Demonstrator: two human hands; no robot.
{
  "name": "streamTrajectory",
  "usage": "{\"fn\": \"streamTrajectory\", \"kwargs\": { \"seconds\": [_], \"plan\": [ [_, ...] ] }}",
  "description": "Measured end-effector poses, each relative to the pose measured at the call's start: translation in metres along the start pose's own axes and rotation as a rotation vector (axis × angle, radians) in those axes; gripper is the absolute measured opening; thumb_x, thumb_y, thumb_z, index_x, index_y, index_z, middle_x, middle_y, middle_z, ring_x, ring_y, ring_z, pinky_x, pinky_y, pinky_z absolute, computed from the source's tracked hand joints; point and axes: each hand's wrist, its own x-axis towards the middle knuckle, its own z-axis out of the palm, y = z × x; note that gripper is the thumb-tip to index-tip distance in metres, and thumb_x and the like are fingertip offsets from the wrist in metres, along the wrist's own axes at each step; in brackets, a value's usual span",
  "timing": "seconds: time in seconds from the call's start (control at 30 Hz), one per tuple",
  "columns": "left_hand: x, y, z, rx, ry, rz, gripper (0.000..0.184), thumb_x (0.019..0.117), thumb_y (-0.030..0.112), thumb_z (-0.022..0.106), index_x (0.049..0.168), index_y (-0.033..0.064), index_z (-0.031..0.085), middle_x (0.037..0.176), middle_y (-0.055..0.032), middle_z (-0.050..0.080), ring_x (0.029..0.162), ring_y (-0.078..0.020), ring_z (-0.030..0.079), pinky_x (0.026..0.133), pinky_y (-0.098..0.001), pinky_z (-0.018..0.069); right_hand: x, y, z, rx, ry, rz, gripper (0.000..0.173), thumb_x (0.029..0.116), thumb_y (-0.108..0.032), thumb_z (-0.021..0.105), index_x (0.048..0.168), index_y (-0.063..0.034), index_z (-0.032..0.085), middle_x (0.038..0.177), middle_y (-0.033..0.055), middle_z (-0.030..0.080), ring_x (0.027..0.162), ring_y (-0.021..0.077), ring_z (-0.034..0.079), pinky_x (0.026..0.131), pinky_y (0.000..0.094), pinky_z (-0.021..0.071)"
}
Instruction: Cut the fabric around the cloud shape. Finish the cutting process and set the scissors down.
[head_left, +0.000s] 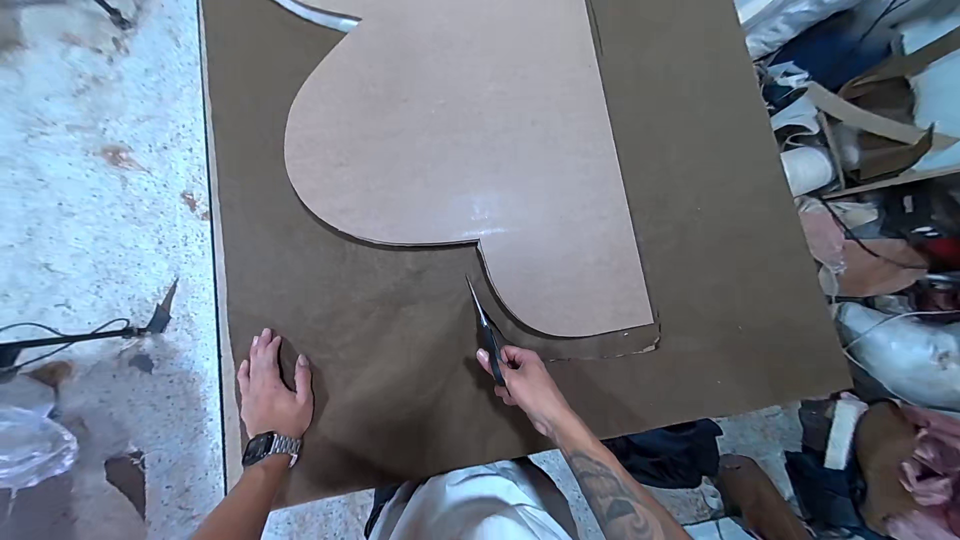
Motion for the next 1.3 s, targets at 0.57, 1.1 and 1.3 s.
{"fn": "streamTrajectory", "kwargs": {
  "seconds": [0.57,1.1,1.3],
  "plan": [
    [-0.003,0.003,0.001,0.022,0.032,0.012,0.062,0.1027,0.051,0.037,0.150,0.0126,0.049,0.164,-0.0041,0.039,0.155,-0.0188,0.028,0.128,-0.0448,0.0210,0.008,-0.017,0.005,0.097,-0.034,0.030,0.048,0.0943,-0.057,0.069,0.089,-0.0103,0.059,0.070,0.0057,0.057,0.055,0.0145,0.057,0.052,0.0274,0.0498],
    [-0.007,0.006,0.002,0.027,0.047,0.017,0.063,0.1028,0.052,0.037,0.150,0.0120,0.051,0.163,-0.0045,0.041,0.155,-0.0203,0.030,0.127,-0.0474,0.0225,0.016,-0.032,0.009,0.194,-0.038,0.051,0.046,0.0961,-0.055,0.067,0.097,-0.0093,0.058,0.069,0.0045,0.055,0.054,0.0139,0.057,0.049,0.0262,0.0493],
    [-0.008,0.008,0.002,-0.017,0.053,0.014,0.063,0.1031,0.051,0.036,0.150,0.0121,0.051,0.163,-0.0041,0.041,0.154,-0.0201,0.031,0.127,-0.0486,0.0222,-0.011,-0.037,-0.029,-0.176,-0.020,0.058,0.049,0.0918,-0.060,0.070,0.091,-0.0120,0.057,0.067,0.0018,0.052,0.051,0.0125,0.051,0.050,0.0285,0.0474]
  ]
}}
